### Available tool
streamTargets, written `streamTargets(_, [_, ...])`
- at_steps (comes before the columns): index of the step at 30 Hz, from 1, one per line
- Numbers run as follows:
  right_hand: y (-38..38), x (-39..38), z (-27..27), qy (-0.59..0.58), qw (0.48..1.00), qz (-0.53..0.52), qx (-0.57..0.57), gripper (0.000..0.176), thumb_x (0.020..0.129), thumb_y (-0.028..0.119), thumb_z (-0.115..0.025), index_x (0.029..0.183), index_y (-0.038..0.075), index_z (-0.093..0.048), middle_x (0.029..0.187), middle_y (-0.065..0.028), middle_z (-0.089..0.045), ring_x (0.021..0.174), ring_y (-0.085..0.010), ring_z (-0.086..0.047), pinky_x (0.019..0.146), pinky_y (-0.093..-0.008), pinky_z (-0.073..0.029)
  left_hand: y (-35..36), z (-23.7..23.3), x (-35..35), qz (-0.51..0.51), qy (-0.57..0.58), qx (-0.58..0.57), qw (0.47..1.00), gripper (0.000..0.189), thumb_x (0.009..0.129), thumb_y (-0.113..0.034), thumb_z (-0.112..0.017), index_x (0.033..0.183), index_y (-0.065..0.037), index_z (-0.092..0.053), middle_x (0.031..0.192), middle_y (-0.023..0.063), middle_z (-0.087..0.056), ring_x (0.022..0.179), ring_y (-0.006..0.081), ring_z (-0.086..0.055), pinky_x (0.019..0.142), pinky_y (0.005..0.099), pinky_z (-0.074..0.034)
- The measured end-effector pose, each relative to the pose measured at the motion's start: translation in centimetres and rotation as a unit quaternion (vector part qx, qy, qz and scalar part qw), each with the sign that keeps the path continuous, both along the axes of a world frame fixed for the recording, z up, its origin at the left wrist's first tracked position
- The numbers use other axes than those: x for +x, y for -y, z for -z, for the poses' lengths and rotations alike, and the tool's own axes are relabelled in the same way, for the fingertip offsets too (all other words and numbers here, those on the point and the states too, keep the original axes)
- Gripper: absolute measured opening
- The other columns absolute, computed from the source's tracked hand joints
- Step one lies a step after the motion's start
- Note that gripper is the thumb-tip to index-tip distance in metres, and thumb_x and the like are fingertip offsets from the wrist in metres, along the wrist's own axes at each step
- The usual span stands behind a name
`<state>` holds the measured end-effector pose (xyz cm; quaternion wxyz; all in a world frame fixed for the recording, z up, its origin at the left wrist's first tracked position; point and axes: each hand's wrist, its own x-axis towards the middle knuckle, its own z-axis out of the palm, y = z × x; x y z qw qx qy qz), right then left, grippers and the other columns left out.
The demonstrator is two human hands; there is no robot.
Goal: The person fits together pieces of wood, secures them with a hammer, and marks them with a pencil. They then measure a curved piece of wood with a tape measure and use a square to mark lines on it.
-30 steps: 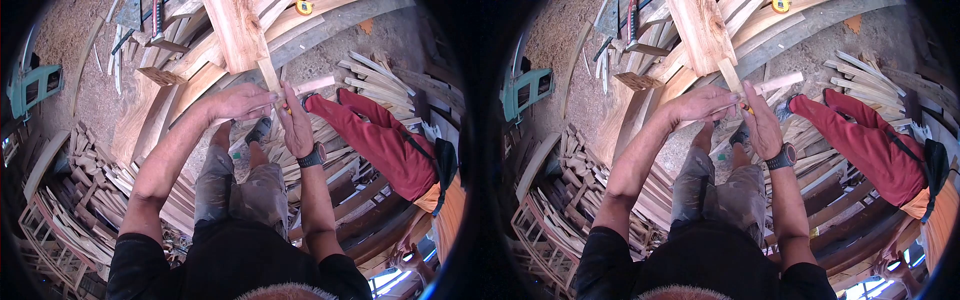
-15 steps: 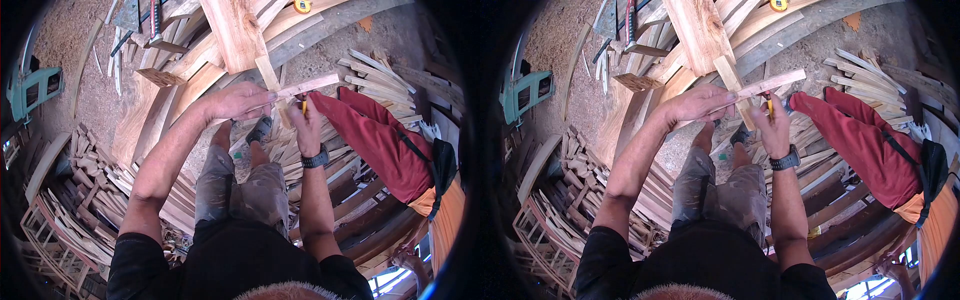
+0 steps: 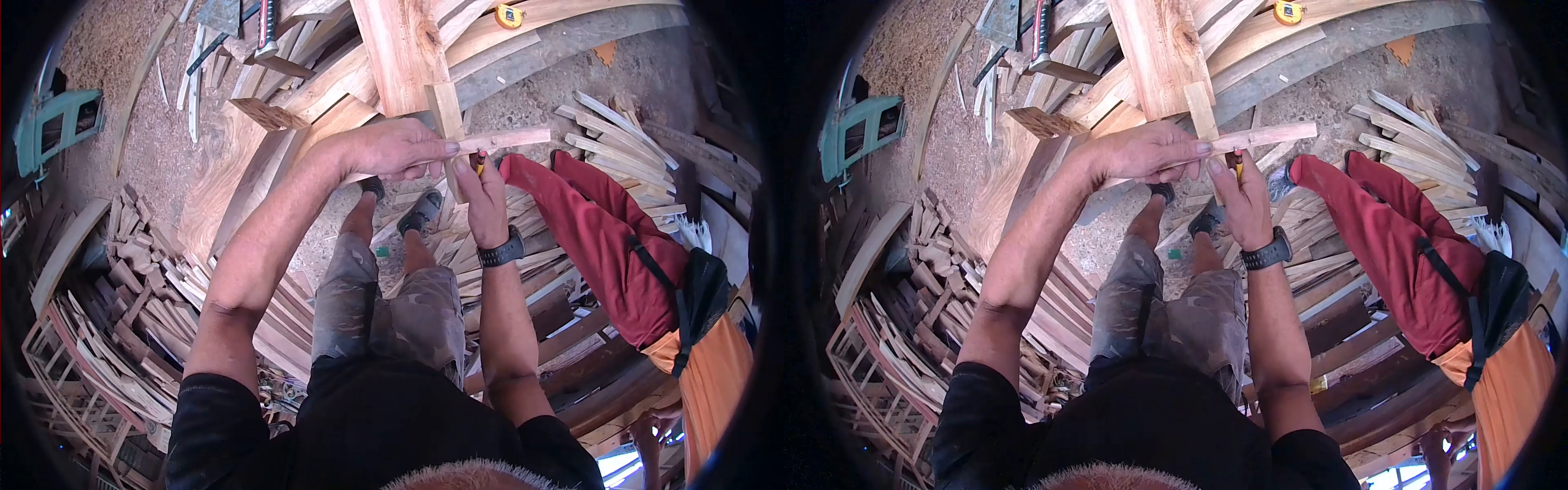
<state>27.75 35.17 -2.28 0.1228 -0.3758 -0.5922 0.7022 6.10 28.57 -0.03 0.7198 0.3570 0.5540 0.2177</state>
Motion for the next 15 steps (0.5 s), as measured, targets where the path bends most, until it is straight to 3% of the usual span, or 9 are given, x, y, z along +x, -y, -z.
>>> streamTargets(6, [-1.1, -1.7, -0.9, 0.006, 0.999, 0.029, 0.031, 0.039, 0.103, 0.03, -0.064, 0.123, -0.004, -0.062, 0.106, -0.0068, -0.067, 0.094, -0.012, -0.059, 0.085, -0.0298, -0.049, -1.8, -2.0, -1.4, 0.007, 0.002, 0.012, 1.0, 0.064, 0.108, -0.058, -0.043, 0.099, -0.001, -0.07, 0.062, -0.0001, -0.055, 0.051, 0.0084, -0.05, 0.047, 0.0254, -0.041])
streamTargets(8, [-1.8, -2.2, -0.5, -0.007, 0.998, 0.048, 0.046, 0.039, 0.103, 0.03, -0.064, 0.121, -0.004, -0.063, 0.106, -0.0067, -0.067, 0.094, -0.0117, -0.059, 0.085, -0.0297, -0.049, -2.2, -3.4, -1.8, -0.046, -0.054, 0.035, 0.997, 0.063, 0.108, -0.059, -0.043, 0.104, -0.003, -0.073, 0.071, 0.002, -0.064, 0.059, 0.0084, -0.058, 0.053, 0.024, -0.048])
streamTargets(9, [-2.6, -2.4, 0.1, -0.012, 0.995, 0.078, 0.064, 0.039, 0.103, 0.03, -0.065, 0.12, -0.004, -0.063, 0.105, -0.0067, -0.068, 0.095, -0.0117, -0.059, 0.085, -0.0295, -0.049, -2.4, -2.6, -2.7, -0.08, -0.036, 0.078, 0.993, 0.061, 0.11, -0.056, -0.038, 0.108, -0.005, -0.073, 0.083, 0.0065, -0.066, 0.068, 0.0114, -0.06, 0.064, 0.0288, -0.055])
streamTargets(10, [-3.2, -2.7, 0.7, -0.016, 0.991, 0.108, 0.082, 0.039, 0.103, 0.03, -0.065, 0.12, -0.005, -0.063, 0.105, -0.0066, -0.068, 0.095, -0.0118, -0.059, 0.085, -0.0294, -0.048, -2.9, -1.3, -4.2, -0.103, -0.097, 0.159, 0.977, 0.063, 0.106, -0.062, -0.042, 0.113, -0.008, -0.074, 0.084, 0.0063, -0.073, 0.069, 0.0135, -0.067, 0.065, 0.0294, -0.057])
streamTargets(11, [-3.9, -3.4, 0.6, -0.033, 0.988, 0.128, 0.077, 0.04, 0.102, 0.032, -0.065, 0.119, -0.004, -0.063, 0.104, -0.0066, -0.068, 0.094, -0.0128, -0.059, 0.085, -0.0299, -0.048, -3.4, -2.2, -5.6, -0.13, -0.161, 0.157, 0.966, 0.063, 0.106, -0.062, -0.043, 0.116, -0.008, -0.073, 0.092, 0.0099, -0.074, 0.081, 0.0174, -0.07, 0.074, 0.0352, -0.059])
streamTargets(12, [-4.7, -4.1, 1.0, -0.033, 0.988, 0.127, 0.077, 0.04, 0.102, 0.032, -0.065, 0.119, -0.004, -0.063, 0.104, -0.0066, -0.068, 0.094, -0.0128, -0.059, 0.085, -0.0299, -0.048, -3.9, -2.0, -6.4, -0.201, -0.316, 0.268, 0.888, 0.063, 0.106, -0.061, -0.044, 0.116, -0.007, -0.074, 0.103, 0.0138, -0.074, 0.097, 0.0214, -0.07, 0.085, 0.0384, -0.058])
streamTargets(13, [-5.6, -4.8, 1.4, -0.018, 0.989, 0.106, 0.105, 0.04, 0.102, 0.033, -0.065, 0.118, -0.004, -0.064, 0.102, -0.0067, -0.068, 0.093, -0.0132, -0.059, 0.085, -0.0301, -0.048, -4.7, -2.0, -8.4, -0.192, -0.39, 0.236, 0.869, 0.064, 0.106, -0.059, -0.045, 0.124, -0.004, -0.07, 0.117, 0.0172, -0.072, 0.111, 0.0244, -0.068, 0.096, 0.0403, -0.056])
streamTargets(14, [-6.4, -5.5, 1.9, -0.002, 0.988, 0.085, 0.132, 0.041, 0.102, 0.035, -0.065, 0.117, -0.003, -0.065, 0.101, -0.0067, -0.068, 0.093, -0.0135, -0.059, 0.085, -0.0303, -0.048, -6.3, -3.9, -9.5, -0.263, -0.379, 0.257, 0.849, 0.036, 0.104, -0.029, -0.057, 0.113, 0.003, -0.069, 0.112, 0.0221, -0.071, 0.109, 0.0313, -0.068, 0.093, 0.0394, -0.051])
streamTargets(15, [-7.0, -6.3, 2.2, 0.029, 0.988, 0.066, 0.14, 0.043, 0.103, 0.039, -0.063, 0.115, -0.003, -0.067, 0.097, -0.007, -0.069, 0.091, -0.0137, -0.058, 0.084, -0.0303, -0.048, -7.3, -3.4, -10.2, -0.295, -0.439, 0.303, 0.793, 0.036, 0.104, -0.033, -0.056, 0.11, 0.0, -0.069, 0.108, 0.0224, -0.071, 0.107, 0.0323, -0.068, 0.091, 0.0414, -0.051])
